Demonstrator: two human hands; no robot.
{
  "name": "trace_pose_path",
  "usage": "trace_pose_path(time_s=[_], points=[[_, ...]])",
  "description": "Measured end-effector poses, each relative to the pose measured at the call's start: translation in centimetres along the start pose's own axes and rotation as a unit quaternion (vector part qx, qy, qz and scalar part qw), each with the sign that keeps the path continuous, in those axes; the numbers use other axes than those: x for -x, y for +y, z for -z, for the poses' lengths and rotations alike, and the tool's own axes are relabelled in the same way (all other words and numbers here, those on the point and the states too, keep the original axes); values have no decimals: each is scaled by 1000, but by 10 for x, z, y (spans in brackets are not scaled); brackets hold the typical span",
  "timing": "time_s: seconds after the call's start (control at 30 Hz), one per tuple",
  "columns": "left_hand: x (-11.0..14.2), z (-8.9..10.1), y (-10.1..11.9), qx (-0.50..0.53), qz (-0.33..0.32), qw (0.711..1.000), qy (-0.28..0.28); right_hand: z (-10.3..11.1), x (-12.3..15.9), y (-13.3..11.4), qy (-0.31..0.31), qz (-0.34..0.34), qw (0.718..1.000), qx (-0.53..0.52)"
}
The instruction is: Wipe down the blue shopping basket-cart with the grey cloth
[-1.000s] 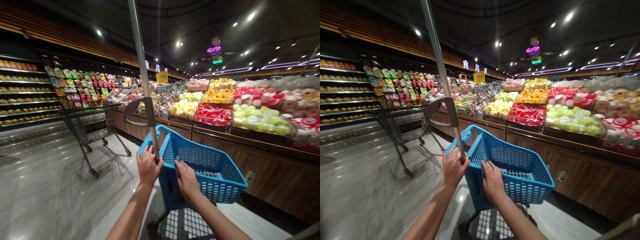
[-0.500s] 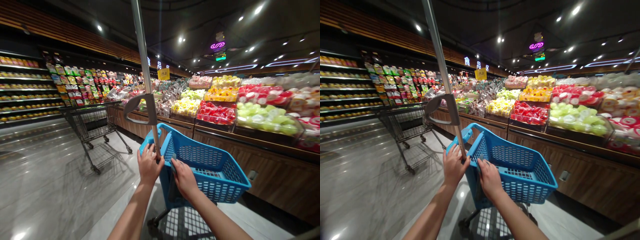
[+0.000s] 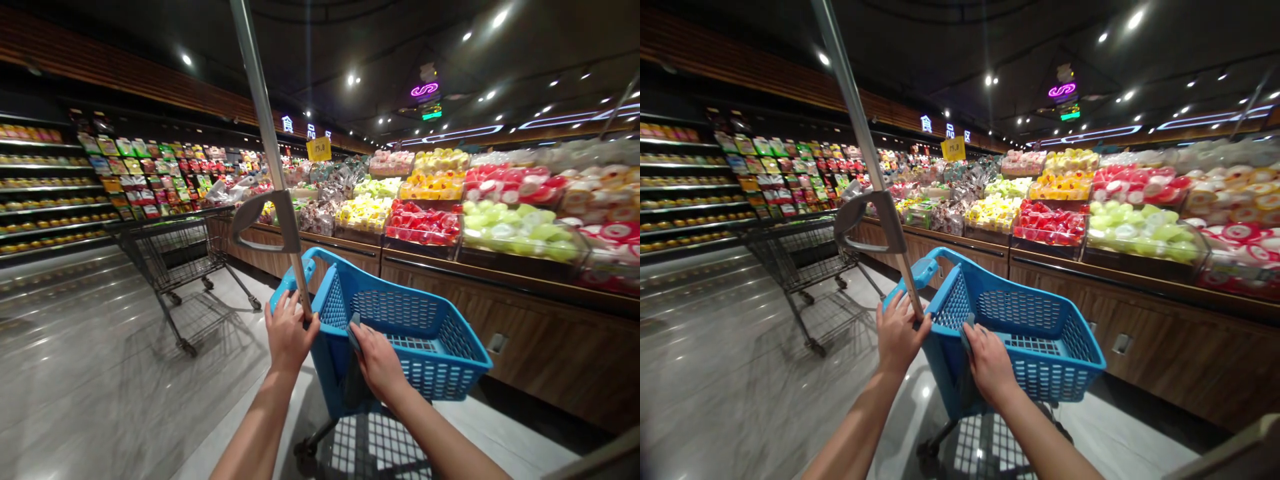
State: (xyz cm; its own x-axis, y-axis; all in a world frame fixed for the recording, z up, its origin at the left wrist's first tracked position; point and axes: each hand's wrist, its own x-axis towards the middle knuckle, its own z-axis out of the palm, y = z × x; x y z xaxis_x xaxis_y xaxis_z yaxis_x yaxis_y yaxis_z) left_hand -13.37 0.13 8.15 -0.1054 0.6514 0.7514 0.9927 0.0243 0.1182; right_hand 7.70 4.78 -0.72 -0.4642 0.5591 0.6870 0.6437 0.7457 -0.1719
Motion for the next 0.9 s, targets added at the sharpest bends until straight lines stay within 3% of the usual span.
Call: trace_pose_path(time_s=[0.6, 0.9], points=[[0, 1, 0, 5, -6, 1000, 4, 24, 51, 68, -24, -8, 997, 79], [0, 3, 1, 7, -7, 1000, -4, 45, 82, 118, -14, 24, 993, 113]])
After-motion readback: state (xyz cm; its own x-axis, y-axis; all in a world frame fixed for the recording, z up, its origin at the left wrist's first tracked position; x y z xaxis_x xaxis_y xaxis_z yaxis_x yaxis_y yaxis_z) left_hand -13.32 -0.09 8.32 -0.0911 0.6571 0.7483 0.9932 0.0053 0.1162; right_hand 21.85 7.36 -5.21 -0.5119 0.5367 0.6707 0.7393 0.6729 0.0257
